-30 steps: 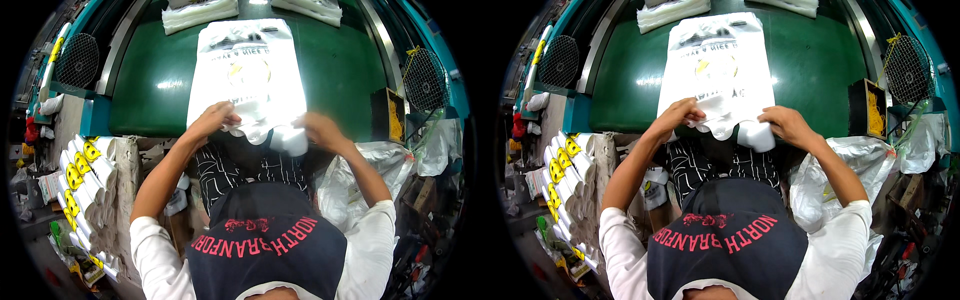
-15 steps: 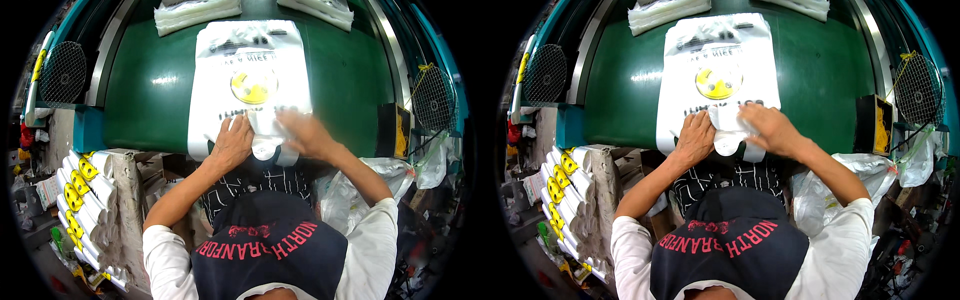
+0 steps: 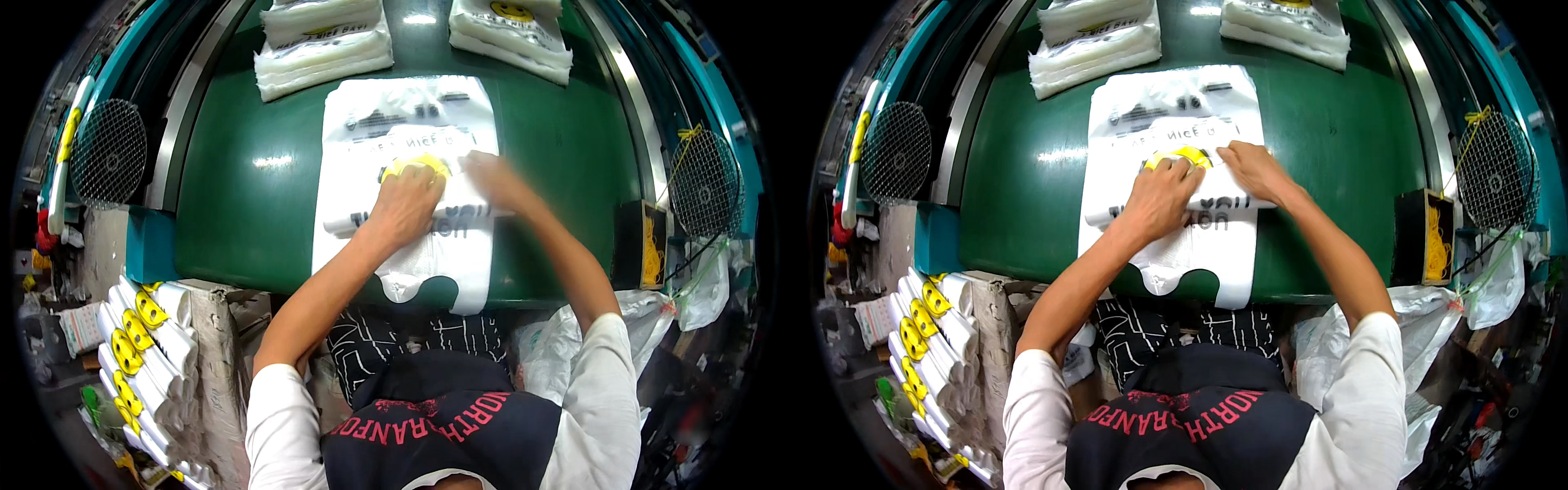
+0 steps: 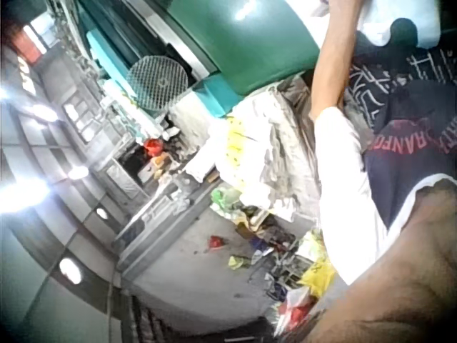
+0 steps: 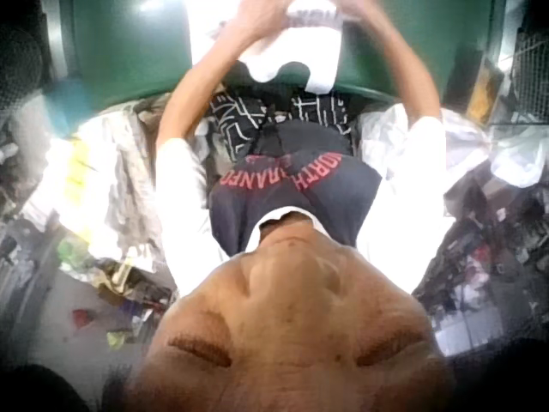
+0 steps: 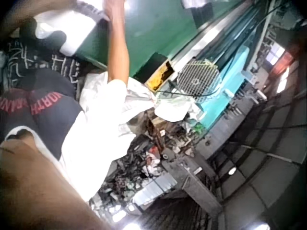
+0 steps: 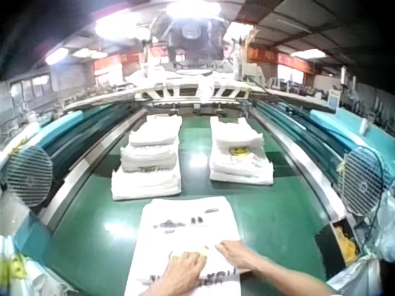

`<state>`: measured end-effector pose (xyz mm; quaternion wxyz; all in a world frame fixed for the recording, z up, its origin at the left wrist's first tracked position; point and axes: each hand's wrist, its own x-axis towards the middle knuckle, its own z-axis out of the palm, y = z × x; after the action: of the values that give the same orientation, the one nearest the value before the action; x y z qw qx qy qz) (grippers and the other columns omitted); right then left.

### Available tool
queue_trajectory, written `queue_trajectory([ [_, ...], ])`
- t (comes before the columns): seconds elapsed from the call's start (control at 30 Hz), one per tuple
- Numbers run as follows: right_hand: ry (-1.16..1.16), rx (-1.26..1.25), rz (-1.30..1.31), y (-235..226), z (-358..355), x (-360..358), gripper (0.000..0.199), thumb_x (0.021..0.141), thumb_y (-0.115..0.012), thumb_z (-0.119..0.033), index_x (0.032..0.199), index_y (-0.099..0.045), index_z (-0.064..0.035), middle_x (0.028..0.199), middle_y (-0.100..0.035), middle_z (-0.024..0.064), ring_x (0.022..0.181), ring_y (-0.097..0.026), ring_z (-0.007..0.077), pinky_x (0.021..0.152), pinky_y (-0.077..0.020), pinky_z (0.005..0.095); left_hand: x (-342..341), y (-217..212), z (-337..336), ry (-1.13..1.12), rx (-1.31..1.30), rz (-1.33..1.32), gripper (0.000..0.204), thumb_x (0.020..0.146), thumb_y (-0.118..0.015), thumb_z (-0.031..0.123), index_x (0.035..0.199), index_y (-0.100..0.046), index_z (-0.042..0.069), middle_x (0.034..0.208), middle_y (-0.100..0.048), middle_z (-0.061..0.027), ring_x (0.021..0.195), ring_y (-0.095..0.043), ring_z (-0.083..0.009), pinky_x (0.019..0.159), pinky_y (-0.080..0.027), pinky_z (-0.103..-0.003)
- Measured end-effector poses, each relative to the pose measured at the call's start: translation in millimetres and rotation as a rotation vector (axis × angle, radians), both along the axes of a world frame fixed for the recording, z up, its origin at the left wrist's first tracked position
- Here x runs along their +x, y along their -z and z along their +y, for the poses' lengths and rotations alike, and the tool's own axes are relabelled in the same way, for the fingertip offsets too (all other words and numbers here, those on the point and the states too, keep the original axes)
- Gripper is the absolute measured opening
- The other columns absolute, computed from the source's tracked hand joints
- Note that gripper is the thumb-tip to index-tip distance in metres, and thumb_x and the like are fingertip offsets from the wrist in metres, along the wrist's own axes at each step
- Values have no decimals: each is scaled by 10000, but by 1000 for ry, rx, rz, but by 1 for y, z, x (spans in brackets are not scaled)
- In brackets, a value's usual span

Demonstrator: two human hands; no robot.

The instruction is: The person folds individual plastic bags from a conveyor belt by hand, rolls them into cylinders, secures them with rubber bands, and then places the rolled bundles into a large white sack on the floor.

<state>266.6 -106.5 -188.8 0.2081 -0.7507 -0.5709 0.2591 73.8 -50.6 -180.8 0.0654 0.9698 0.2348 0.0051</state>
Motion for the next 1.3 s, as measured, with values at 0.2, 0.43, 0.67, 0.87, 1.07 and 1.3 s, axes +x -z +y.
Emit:
queue_trajectory([
  [0.2,198,-226,367,-17,-31,59,273,845,-664,-265,920,-640,-4,731,-638,68,662,-635,153,432,-466,267,-32,33,-56,306,-114,13,848,765,-561,653,1438,-312,200,1524,-139,-177,1413,-83,-370,1087,-136,-608],
  [0.43,-36,36,346,-32,-44,43,191,777,-613,7,963,-621,-31,847,-657,70,825,-626,153,718,-502,293,-55,31,-31,-41,-22,38,753,809,-437,701,1433,-303,300,1504,-178,-168,1396,-147,-354,1061,-84,-649],
  [0.67,-416,342,-276,15,-105,28,520,722,-741,-182,1202,-564,-89,1220,-584,105,1162,-529,263,1042,-319,517,-59,12,-60,307,380,-326,778,752,-654,511,1361,-418,88,1308,-438,-187,1161,-435,-373,956,-365,-541],
  [0.87,-551,236,-567,-19,-118,-49,582,753,-694,-438,1178,-559,-64,1078,-612,174,1031,-575,310,887,-438,478,-103,18,-62,99,172,97,749,709,-713,446,1302,-432,84,1354,-422,-223,1226,-432,-395,948,-397,-547],
  [1.07,-143,88,-370,6,-31,10,570,844,-521,-583,785,-654,-32,741,-638,184,714,-621,344,631,-468,448,-53,-17,7,-263,10,-11,365,781,-676,233,1081,-590,44,984,-609,-119,879,-598,-305,693,-493,-392],
  [1.3,-52,107,-509,-25,-57,47,285,849,-584,-354,872,-632,-73,809,-641,136,807,-623,325,724,-490,423,-31,13,17,-43,-107,-267,563,682,-765,396,1079,-603,32,1020,-565,-139,943,-535,-298,799,-447,-402],
])
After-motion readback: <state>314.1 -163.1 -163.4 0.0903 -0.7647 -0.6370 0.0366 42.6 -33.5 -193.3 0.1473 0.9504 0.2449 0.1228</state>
